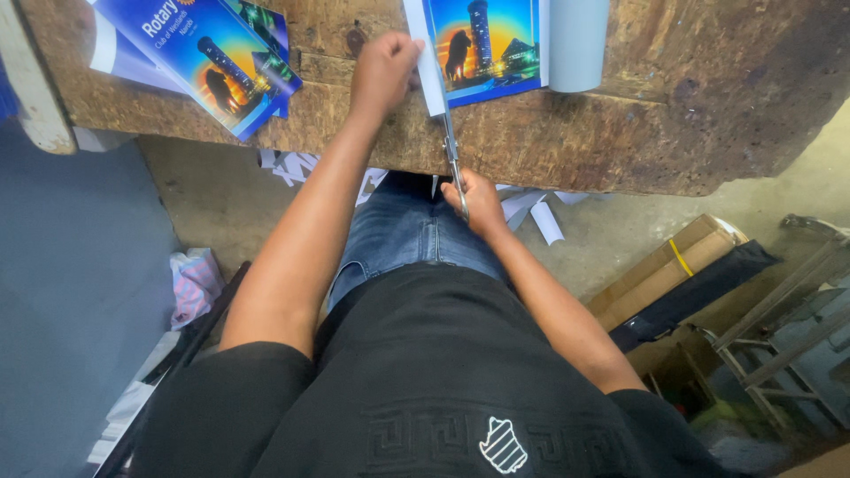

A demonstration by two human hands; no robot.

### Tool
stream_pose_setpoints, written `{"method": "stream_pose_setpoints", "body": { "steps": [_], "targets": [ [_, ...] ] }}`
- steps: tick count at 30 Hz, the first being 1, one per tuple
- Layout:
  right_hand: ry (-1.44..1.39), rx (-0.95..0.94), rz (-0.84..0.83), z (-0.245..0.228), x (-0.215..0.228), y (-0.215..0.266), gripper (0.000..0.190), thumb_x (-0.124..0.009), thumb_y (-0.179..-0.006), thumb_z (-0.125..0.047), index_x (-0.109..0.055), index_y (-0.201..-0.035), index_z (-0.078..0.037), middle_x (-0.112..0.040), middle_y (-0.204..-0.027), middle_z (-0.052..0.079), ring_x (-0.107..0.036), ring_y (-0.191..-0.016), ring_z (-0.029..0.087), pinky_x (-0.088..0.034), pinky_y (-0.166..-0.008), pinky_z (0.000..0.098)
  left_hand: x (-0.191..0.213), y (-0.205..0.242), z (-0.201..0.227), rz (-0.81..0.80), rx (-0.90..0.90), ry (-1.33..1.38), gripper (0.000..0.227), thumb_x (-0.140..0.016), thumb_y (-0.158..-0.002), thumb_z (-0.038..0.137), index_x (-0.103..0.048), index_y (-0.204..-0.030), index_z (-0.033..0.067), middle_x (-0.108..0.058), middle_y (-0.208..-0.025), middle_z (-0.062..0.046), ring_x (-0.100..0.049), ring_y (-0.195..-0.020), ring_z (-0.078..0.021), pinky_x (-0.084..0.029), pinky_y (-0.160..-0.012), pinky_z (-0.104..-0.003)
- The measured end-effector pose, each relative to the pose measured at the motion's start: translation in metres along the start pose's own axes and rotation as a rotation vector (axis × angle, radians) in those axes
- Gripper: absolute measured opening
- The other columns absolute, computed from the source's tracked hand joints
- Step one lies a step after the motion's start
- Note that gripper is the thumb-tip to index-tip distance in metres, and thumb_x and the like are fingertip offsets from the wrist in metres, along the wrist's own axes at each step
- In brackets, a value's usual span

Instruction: The person uses a pair of scissors to cut a large sheet of printed material featuring Rotary Club logos into individual vertical banners. They work on a wooden table, separating the printed sections and trimming the white borders from the edges of the posters.

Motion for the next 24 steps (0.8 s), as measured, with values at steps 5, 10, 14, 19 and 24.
{"method": "stream_pose_setpoints", "body": {
  "steps": [5,10,14,19,24],
  "targets": [
    [-0.113,-0.08,-0.077,-0.02,0.008,0.008,0.028,-0.066,-0.094,-0.037,-0.051,-0.077,-0.02,-0.061,-0.063,-0.003,-0.053,-0.057,0.012,-0.041,-0.059,0.0333,0.011,-0.003,0.019,0.076,-0.004,0.049,0.04,-0.059,-0.103,0.023,-0.056,-0.063,0.0213,-0.066,-0.058,0.005,-0.064,-0.049,-0.0049,-0.052,-0.052,-0.023],
    [-0.068,-0.071,-0.12,-0.024,0.01,-0.003,0.029,-0.065,-0.095,-0.039,-0.051,-0.079,-0.02,-0.061,-0.065,-0.004,-0.054,-0.059,0.013,-0.04,-0.06,0.0346,0.005,-0.026,-0.008,0.019,0.141,0.24,0.025,-0.066,-0.101,0.02,-0.07,-0.077,0.0156,-0.071,-0.064,0.001,-0.066,-0.052,-0.0062,-0.051,-0.047,-0.016],
    [-0.089,-0.055,-0.145,-0.033,0.016,-0.017,0.027,-0.064,-0.095,-0.039,-0.051,-0.082,-0.02,-0.062,-0.066,-0.002,-0.057,-0.058,0.012,-0.043,-0.061,0.0334,0.0,-0.038,-0.024,-0.038,0.173,0.398,0.014,-0.071,-0.095,0.025,-0.073,-0.09,0.0109,-0.07,-0.065,-0.002,-0.07,-0.054,-0.007,-0.048,-0.043,-0.017],
    [-0.134,-0.076,-0.16,-0.043,0.023,-0.02,0.027,-0.065,-0.097,-0.037,-0.051,-0.082,-0.02,-0.061,-0.064,-0.002,-0.056,-0.056,0.011,-0.043,-0.059,0.0307,0.0,-0.039,-0.027,-0.072,0.145,0.394,0.016,-0.072,-0.095,0.026,-0.071,-0.086,0.0125,-0.071,-0.067,-0.002,-0.073,-0.058,-0.0073,-0.052,-0.046,-0.017],
    [-0.143,-0.065,-0.138,-0.038,0.022,-0.023,0.027,-0.066,-0.095,-0.035,-0.05,-0.08,-0.02,-0.06,-0.062,-0.003,-0.055,-0.055,0.01,-0.042,-0.057,0.0306,0.004,-0.029,-0.016,-0.089,0.138,0.389,0.017,-0.069,-0.097,0.025,-0.068,-0.083,0.0137,-0.07,-0.066,-0.003,-0.072,-0.058,-0.0077,-0.052,-0.049,-0.017]
  ]
}}
Point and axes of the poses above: each hand's wrist, its own y-axis away from the middle knuckle, its own x-axis out of the back of the hand, z = x × y, the point moved 5 cm from there along -y, towards the middle knuckle
